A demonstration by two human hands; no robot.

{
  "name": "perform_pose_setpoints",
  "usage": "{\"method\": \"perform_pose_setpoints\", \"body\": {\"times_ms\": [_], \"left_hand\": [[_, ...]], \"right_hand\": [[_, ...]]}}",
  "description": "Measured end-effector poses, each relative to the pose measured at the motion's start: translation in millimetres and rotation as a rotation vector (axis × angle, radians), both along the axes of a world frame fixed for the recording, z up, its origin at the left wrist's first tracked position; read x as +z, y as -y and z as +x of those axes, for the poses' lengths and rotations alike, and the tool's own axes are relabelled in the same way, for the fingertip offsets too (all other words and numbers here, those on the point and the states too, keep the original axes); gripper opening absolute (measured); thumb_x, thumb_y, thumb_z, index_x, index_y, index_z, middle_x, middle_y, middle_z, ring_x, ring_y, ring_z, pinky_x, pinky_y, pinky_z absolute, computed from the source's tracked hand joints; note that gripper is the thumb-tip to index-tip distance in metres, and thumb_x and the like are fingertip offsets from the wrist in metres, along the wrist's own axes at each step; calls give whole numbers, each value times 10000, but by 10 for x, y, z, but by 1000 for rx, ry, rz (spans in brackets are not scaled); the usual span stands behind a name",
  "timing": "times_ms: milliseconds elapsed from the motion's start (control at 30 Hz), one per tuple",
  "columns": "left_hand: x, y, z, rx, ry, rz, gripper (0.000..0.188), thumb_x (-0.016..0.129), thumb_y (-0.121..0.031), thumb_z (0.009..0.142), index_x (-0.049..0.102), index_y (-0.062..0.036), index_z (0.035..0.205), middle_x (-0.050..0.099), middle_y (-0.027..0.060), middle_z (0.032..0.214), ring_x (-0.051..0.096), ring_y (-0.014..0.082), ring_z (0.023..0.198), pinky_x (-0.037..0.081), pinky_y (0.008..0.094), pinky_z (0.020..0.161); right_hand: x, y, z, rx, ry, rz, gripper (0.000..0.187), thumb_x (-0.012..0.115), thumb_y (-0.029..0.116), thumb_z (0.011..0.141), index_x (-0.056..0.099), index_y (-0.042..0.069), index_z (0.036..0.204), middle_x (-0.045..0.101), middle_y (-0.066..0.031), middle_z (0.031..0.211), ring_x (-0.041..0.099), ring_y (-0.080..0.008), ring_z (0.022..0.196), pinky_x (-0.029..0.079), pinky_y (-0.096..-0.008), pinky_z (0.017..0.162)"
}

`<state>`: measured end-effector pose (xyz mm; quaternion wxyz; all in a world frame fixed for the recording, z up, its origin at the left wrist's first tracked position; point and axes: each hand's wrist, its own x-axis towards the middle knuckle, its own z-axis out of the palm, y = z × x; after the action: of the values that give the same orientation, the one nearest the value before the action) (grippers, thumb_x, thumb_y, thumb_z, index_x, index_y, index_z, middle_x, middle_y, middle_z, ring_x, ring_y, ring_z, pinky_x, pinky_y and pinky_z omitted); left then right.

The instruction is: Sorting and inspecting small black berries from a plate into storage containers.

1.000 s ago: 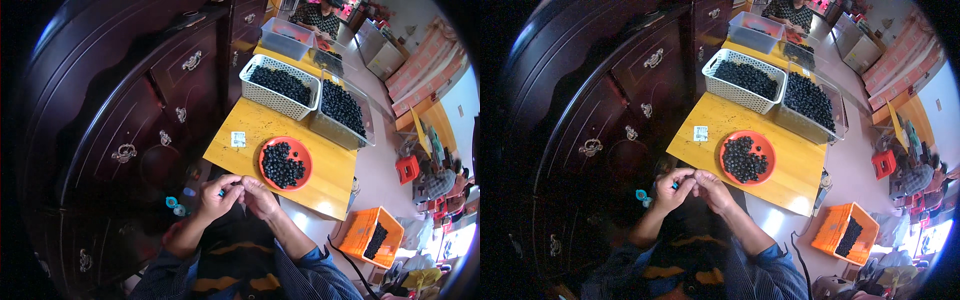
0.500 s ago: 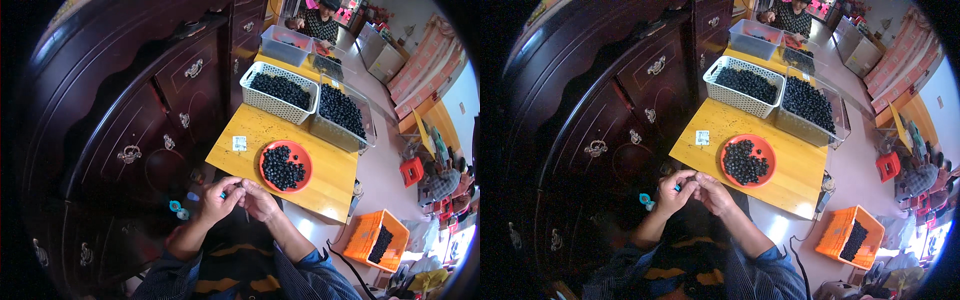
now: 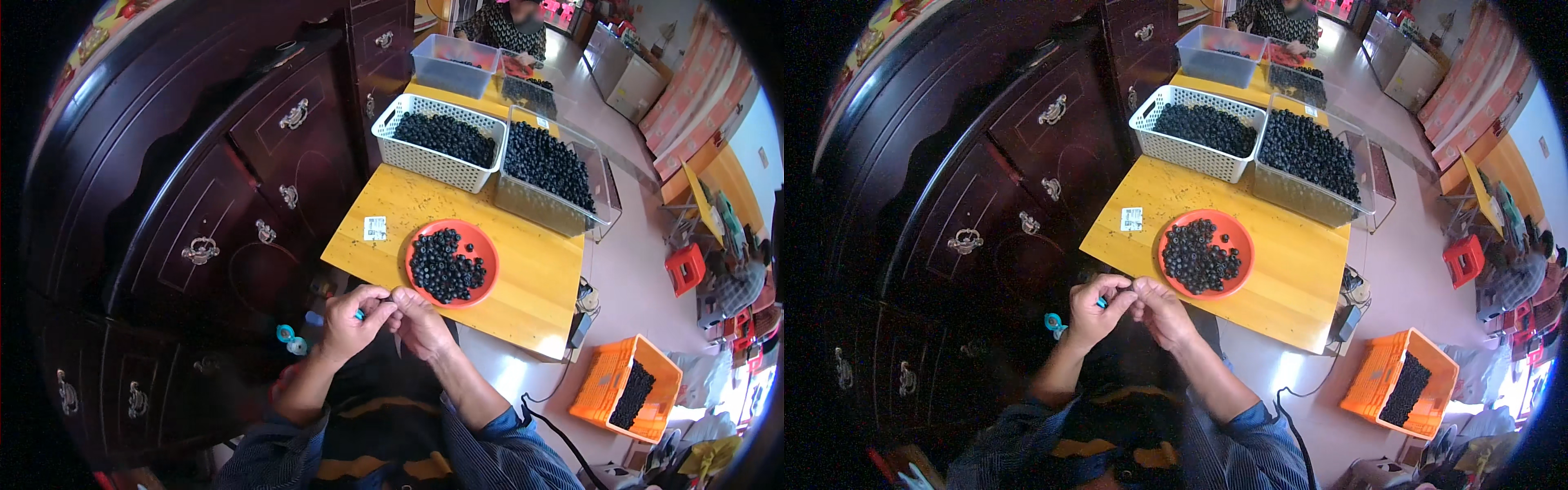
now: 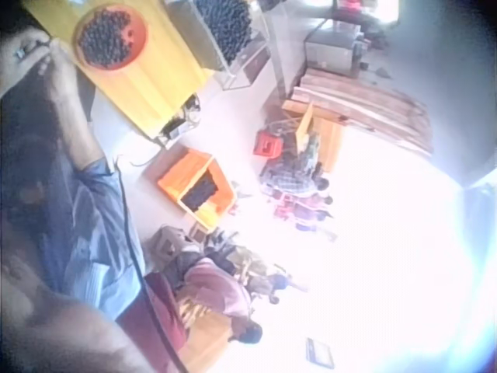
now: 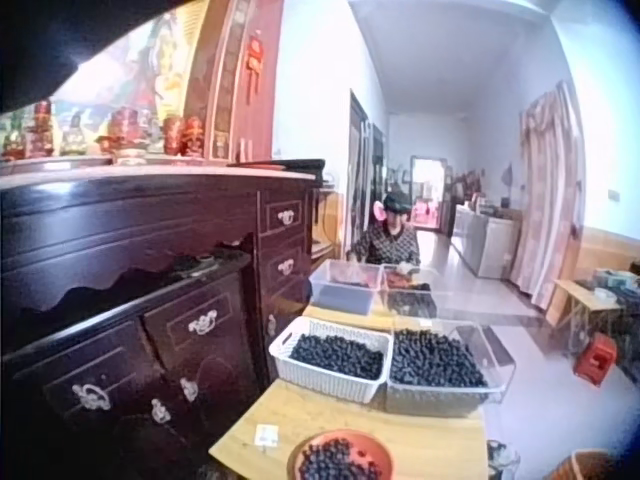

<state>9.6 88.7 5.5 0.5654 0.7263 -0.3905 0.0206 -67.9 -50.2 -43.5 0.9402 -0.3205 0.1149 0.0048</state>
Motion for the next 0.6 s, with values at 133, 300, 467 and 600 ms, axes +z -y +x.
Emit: {"method": "perform_pose_setpoints", "body": {"times_ms": [133, 300, 467, 600], "left_hand": [[70, 33, -13, -89, -45, 87, 139, 784, -38, 836, 716, -15, 955, 708, 73, 723, 655, 100, 592, 502, 263, 548], [123, 200, -68, -133, 53, 18, 166, 780, -20, 832, 722, -27, 987, 715, 86, 786, 676, 114, 617, 505, 255, 533], [139, 250, -115, -121, 147, -62, 129, 760, -63, 869, 644, -46, 923, 695, 50, 715, 685, 162, 586, 509, 278, 524], [304, 152, -89, -115, 46, 162, 332, 827, -265, 833, 582, -50, 895, 668, 61, 689, 648, 173, 559, 477, 296, 514]], "right_hand": [[-30, 213, -98, 21, 98, -352, 247, 611, 324, 1018, 632, 92, 937, 596, 22, 758, 533, -69, 683, 423, -229, 639], [78, 372, -142, -13, 157, -316, 242, 643, 305, 1000, 635, 71, 939, 618, 12, 781, 570, -79, 704, 465, -230, 686], [217, 324, -161, -13, 179, -191, 286, 622, 321, 1009, 659, 45, 1070, 650, 0, 876, 576, -86, 750, 478, -236, 700], [264, 364, -193, -12, 197, -193, 307, 592, 335, 1023, 649, 38, 1073, 650, -13, 893, 566, -91, 757, 486, -248, 712]]}}
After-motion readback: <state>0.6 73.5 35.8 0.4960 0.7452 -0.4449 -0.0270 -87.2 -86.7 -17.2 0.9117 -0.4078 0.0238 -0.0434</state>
